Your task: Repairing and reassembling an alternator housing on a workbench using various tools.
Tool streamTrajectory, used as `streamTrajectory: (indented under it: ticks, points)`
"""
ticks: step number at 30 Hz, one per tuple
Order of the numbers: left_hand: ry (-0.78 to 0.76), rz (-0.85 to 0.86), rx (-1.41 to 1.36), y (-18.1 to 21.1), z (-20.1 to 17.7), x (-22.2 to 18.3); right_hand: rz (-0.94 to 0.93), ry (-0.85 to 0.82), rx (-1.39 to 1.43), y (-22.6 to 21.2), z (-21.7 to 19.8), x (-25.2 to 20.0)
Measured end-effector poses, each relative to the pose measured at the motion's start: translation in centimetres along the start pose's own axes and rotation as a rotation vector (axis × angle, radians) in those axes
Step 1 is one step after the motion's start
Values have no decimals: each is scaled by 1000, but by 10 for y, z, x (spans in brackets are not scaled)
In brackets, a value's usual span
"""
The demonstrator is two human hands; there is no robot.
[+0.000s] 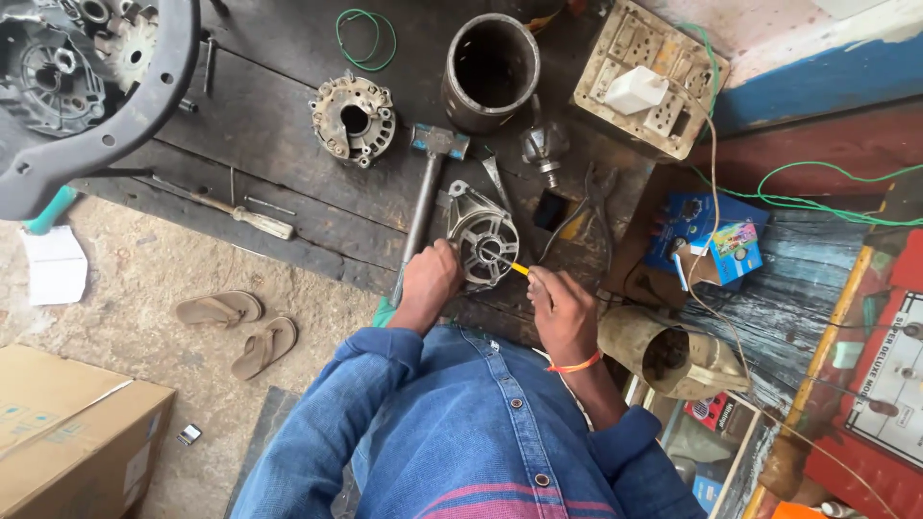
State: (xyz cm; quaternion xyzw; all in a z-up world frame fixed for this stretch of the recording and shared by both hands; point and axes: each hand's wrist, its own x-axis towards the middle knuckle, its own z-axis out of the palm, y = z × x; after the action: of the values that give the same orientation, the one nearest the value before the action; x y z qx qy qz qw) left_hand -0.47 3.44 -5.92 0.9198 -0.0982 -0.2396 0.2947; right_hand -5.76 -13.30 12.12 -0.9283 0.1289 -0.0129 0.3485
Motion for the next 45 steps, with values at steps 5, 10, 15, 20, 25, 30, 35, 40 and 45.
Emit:
streamTrajectory:
  ticks: [5, 10, 15, 20, 25, 30, 35, 40, 45]
  points:
    - [-27, 41, 21, -2, 6, 1, 91, 2, 91, 16, 12, -4]
    - [-49, -130, -48, 9, 14, -5, 367, 46, 367, 45, 21, -11]
    - [18, -113, 35, 24, -32, -8, 306, 68, 361, 56, 20, 0]
    - [82, -74, -79, 47, -68, -4, 316, 73, 335, 67, 16, 13]
    - [261, 350, -199, 71, -79, 6, 188, 111, 135, 61, 14, 16]
    - [117, 316, -195, 66, -60, 28, 176, 127, 137, 55, 13, 17]
    - [76, 376, -205, 60, -52, 39, 200, 158, 270, 72, 27, 15]
    - [25, 606, -165, 63, -53, 38, 202, 159, 226, 70, 26, 15]
    - [75, 549, -109, 67, -35, 36, 219, 171, 263, 67, 26, 15]
